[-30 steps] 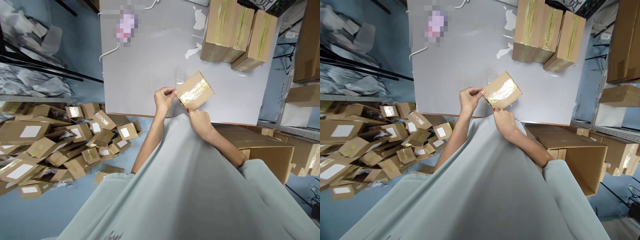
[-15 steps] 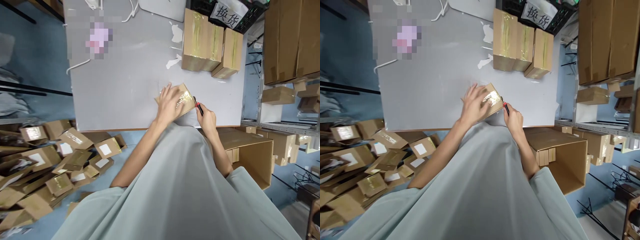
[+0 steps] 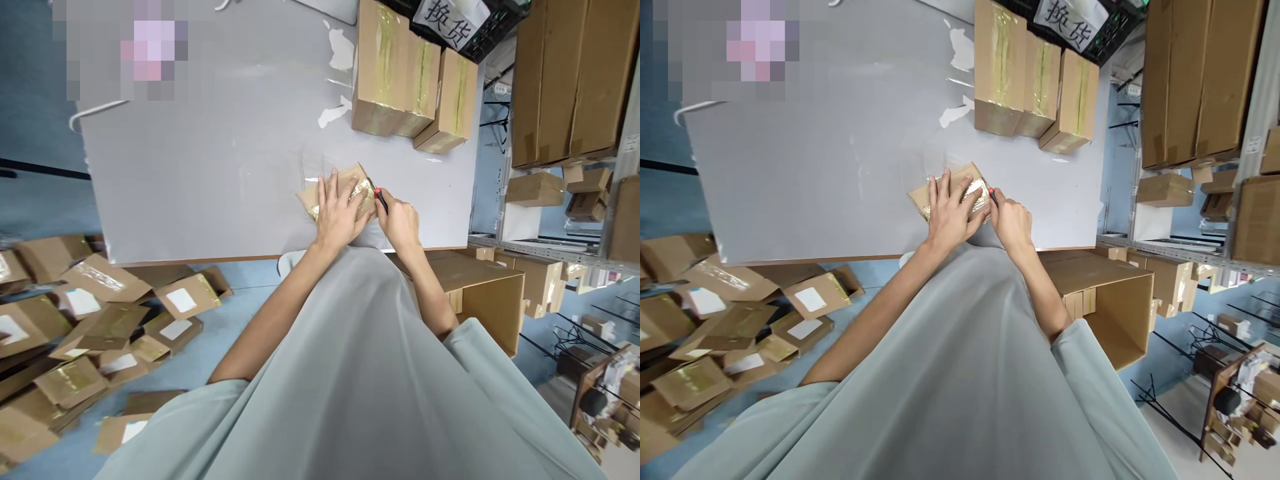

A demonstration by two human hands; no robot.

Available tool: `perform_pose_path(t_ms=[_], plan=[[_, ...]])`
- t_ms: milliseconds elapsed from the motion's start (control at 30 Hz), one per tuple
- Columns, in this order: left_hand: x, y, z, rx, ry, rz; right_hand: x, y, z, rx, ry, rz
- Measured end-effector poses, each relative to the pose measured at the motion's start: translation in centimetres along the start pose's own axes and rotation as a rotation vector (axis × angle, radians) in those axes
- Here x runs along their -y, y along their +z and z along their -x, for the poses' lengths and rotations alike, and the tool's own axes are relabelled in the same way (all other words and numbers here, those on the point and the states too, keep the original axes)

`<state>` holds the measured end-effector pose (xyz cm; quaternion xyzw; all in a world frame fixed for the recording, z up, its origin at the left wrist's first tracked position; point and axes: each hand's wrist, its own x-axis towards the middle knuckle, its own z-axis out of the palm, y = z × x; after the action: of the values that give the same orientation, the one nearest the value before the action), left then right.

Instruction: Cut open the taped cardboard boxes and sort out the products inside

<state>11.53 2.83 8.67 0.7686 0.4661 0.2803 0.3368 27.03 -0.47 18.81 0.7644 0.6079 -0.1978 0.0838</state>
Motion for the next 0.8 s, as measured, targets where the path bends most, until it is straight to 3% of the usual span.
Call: perform_pose_path(t_ms=[367, 800], plan=[[-0.4, 0.0, 0.1, -0.013, -0.027, 0.12, 4.2, -1.5, 0.8, 0.036, 0.112, 0.156], [-0.4, 0.5, 0.2, -0.033, -0.02, 0.059, 3.7, -1.8, 0.6, 0.047, 0.127, 0.174]])
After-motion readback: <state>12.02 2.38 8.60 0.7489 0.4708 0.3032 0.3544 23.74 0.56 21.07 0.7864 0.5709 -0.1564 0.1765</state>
